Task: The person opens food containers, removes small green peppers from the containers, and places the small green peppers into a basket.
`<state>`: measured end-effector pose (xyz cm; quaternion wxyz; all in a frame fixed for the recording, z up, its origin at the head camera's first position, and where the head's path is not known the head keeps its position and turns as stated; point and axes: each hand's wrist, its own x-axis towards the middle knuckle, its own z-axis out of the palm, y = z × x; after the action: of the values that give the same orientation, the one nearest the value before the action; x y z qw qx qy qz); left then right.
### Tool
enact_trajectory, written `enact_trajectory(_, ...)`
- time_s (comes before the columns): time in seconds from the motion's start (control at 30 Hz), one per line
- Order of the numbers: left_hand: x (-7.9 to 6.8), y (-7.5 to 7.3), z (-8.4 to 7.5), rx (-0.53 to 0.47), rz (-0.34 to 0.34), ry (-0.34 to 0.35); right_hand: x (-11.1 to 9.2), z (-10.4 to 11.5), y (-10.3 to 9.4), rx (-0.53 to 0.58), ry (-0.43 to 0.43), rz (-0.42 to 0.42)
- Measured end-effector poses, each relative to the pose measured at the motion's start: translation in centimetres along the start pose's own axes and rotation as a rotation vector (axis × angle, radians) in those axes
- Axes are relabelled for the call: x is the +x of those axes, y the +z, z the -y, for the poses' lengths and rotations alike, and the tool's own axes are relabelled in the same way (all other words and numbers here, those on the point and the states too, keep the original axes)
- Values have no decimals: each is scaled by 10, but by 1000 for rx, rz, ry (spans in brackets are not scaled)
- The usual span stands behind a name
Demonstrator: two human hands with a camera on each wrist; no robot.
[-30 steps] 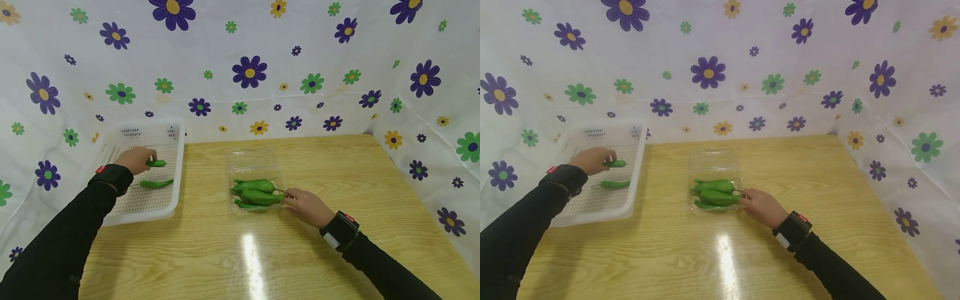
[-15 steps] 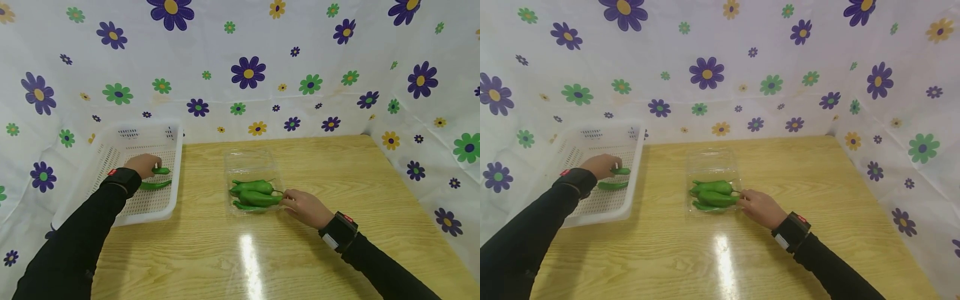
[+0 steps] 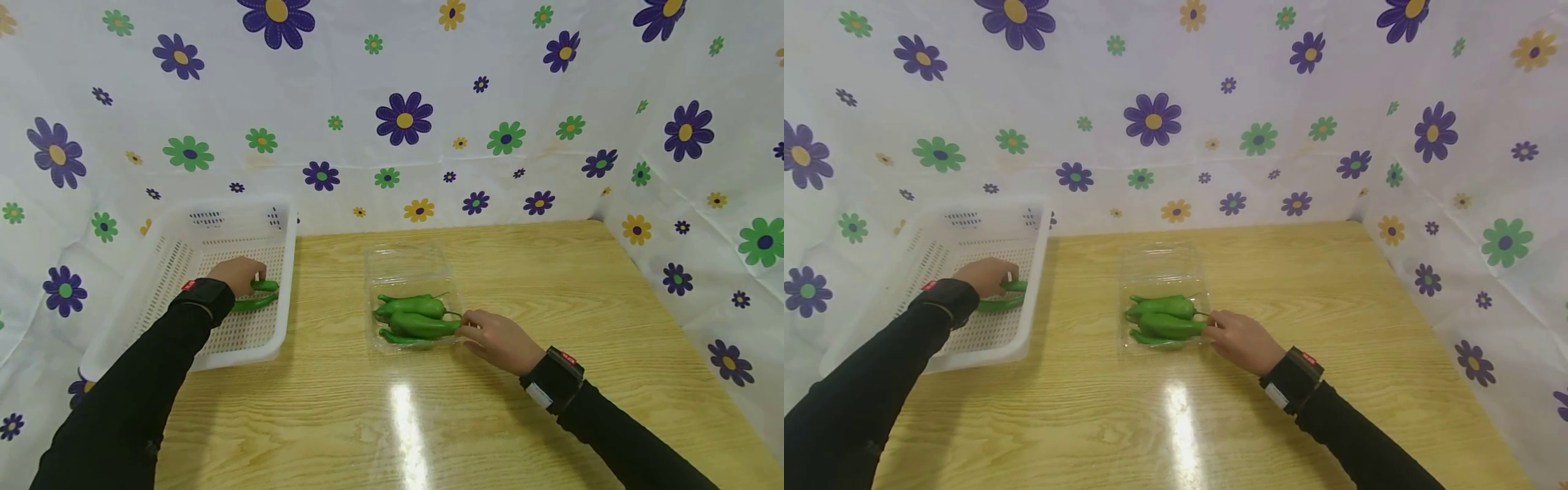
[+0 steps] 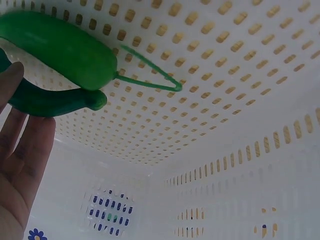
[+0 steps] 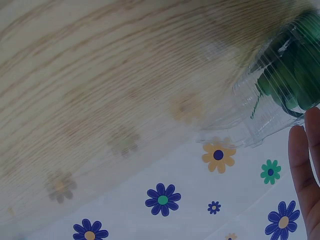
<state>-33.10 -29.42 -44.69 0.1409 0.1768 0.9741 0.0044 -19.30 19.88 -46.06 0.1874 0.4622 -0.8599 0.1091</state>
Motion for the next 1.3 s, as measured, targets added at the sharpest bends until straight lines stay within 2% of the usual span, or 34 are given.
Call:
enact_trajectory(0.37, -1, -3, -5, -9, 25, -9, -1, -1, 1, -15, -7, -9)
enact_trajectory(0.6, 4, 4, -1, 1, 34, -35, 0, -1, 1, -33, -10, -7)
enact_trajectory(1.07, 4, 10, 0, 28, -9, -9, -1, -1, 1, -34, -8, -11)
enact_trajectory(1.3, 3, 9, -1, 37, 1, -16, -1, -1, 1, -25, -11, -18)
